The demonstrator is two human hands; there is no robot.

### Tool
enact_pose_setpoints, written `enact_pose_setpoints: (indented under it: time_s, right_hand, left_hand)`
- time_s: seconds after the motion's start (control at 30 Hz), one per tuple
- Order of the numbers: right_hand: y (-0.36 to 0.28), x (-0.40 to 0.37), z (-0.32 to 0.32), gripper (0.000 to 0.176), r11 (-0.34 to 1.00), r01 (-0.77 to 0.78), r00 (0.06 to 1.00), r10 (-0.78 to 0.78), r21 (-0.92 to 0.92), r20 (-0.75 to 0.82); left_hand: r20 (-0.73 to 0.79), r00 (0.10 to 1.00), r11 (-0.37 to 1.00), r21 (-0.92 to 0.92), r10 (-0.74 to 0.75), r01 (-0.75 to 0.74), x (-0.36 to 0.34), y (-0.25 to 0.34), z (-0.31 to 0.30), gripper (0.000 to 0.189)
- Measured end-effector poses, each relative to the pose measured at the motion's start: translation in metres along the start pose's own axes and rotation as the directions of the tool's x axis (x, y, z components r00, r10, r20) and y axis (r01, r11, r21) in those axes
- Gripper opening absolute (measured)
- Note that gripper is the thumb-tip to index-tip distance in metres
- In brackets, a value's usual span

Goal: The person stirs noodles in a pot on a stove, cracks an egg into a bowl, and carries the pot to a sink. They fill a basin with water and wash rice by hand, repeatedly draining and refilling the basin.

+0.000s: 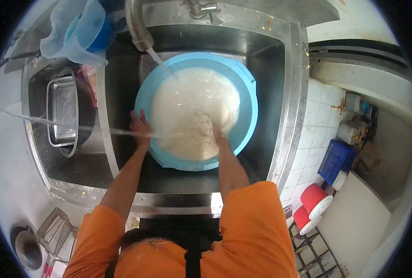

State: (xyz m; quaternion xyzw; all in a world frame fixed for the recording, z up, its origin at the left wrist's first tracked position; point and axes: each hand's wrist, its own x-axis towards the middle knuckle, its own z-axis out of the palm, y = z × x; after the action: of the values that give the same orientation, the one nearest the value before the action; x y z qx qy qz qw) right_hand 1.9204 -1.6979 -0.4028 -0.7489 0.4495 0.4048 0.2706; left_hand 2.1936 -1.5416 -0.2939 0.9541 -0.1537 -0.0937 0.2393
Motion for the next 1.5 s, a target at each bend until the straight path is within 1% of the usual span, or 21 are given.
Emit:
enact_pose_setpoints:
  time_s: [0.1,0.2,0.3,0.4,0.57,0.63,0.67,0.7,0.73,0.77,0.8,0.83,0.9,0.97,1.0,1.07,1.1,1.23,1.3,1.4,1.5]
  right_hand:
    - [-0.048,-0.007,0.043,0.062,0.981,-0.114,0.981,0.137,0.160,-0.140]
    - [-0.104,0.013,0.057,0.059,0.966,-0.042,0.971,0.101,0.256,-0.219]
    - [-0.129,0.050,0.043,0.055,0.952,0.144,0.968,-0.079,0.272,-0.237]
    - [-0.147,0.107,-0.002,0.051,0.911,0.333,0.934,-0.284,0.243,-0.215]
    - [-0.170,0.124,-0.066,0.046,0.790,0.603,0.797,-0.598,0.105,-0.077]
    - [-0.160,0.087,-0.062,0.043,0.654,0.754,0.656,-0.753,0.064,-0.042]
    - [-0.149,0.065,-0.057,0.042,0.555,0.813,0.577,-0.808,0.176,-0.115]
    - [-0.137,0.049,-0.060,0.041,0.354,0.775,0.569,-0.752,0.523,-0.333]
    - [-0.125,0.034,-0.063,0.039,0.001,0.710,0.532,-0.656,0.704,-0.535]
    - [-0.115,-0.003,-0.111,0.039,0.308,0.904,0.384,-0.891,0.296,-0.243]
    - [-0.105,0.002,-0.127,0.042,0.466,0.880,0.471,-0.881,0.087,-0.047]
    - [-0.093,0.007,-0.142,0.045,0.514,0.841,0.537,-0.830,-0.169,0.151]
    - [-0.094,0.040,-0.172,0.061,0.743,0.625,0.759,-0.650,-0.240,-0.036]
    - [-0.108,0.062,-0.205,0.074,0.804,0.508,0.701,-0.594,-0.310,-0.394]
    - [-0.119,0.088,-0.208,0.076,0.799,0.544,0.601,-0.584,-0.256,-0.546]
    - [-0.160,0.120,-0.208,0.076,0.930,0.366,0.896,-0.347,0.020,-0.278]
    - [-0.173,0.135,-0.199,0.074,0.936,0.347,0.923,-0.331,0.054,-0.196]
    - [-0.207,0.151,-0.121,0.067,0.876,0.482,0.874,-0.479,0.021,-0.079]
    - [-0.216,0.139,-0.086,0.064,0.843,0.537,0.843,-0.537,-0.009,-0.039]
    - [-0.213,0.092,-0.069,0.060,0.780,0.616,0.788,-0.609,-0.109,0.089]
    - [-0.183,0.002,-0.092,0.056,0.687,0.696,0.718,-0.664,-0.206,0.212]
  left_hand:
    - [-0.082,0.996,0.999,0.035,0.044,-0.041,0.002,0.001,0.000,0.032]
    - [-0.040,0.999,0.996,0.092,0.020,-0.017,0.002,-0.010,0.006,0.033]
    - [-0.020,0.995,0.994,0.054,0.094,-0.093,0.008,-0.007,-0.001,0.031]
    - [-0.017,0.995,0.995,0.029,0.098,-0.098,0.014,-0.007,-0.001,0.032]
    - [-0.030,0.999,0.994,0.101,0.040,-0.037,0.021,0.004,-0.005,0.032]
    - [-0.028,0.999,0.995,0.097,0.033,-0.030,0.020,0.003,-0.002,0.032]
    - [-0.049,0.998,0.995,0.089,0.043,-0.039,0.020,-0.001,0.000,0.032]
    - [-0.065,0.996,0.995,0.084,0.053,-0.047,0.019,-0.002,0.001,0.032]
    - [-0.059,0.997,0.996,0.074,0.054,-0.049,0.017,-0.001,0.001,0.032]
    - [-0.050,0.998,0.996,0.075,0.046,-0.042,0.016,0.000,-0.001,0.033]
    - [-0.045,0.998,0.996,0.077,0.037,-0.033,0.018,0.001,-0.001,0.033]
    - [-0.044,0.998,0.997,0.072,0.033,-0.030,0.019,-0.001,0.000,0.033]
    - [-0.050,0.998,0.998,0.051,0.037,-0.034,0.018,-0.003,0.001,0.033]
    - [-0.043,0.999,0.998,0.054,0.016,-0.014,0.015,0.000,0.001,0.033]
    - [-0.042,0.999,0.998,0.064,0.005,-0.002,0.017,0.002,0.000,0.033]
    - [-0.062,0.998,0.998,0.062,0.029,-0.025,0.018,0.002,-0.001,0.033]
    - [-0.078,0.996,0.997,0.062,0.044,-0.039,0.019,0.003,-0.001,0.033]
    - [-0.024,1.000,0.996,0.086,-0.008,0.010,0.020,0.002,-0.003,0.033]
    - [-0.050,0.997,0.998,0.036,0.051,-0.049,0.020,0.004,-0.005,0.034]
    - [-0.052,0.999,0.997,0.071,-0.014,0.017,0.018,0.006,-0.003,0.035]
    - [-0.050,0.998,0.998,0.055,0.024,-0.021,0.018,0.002,-0.001,0.036]
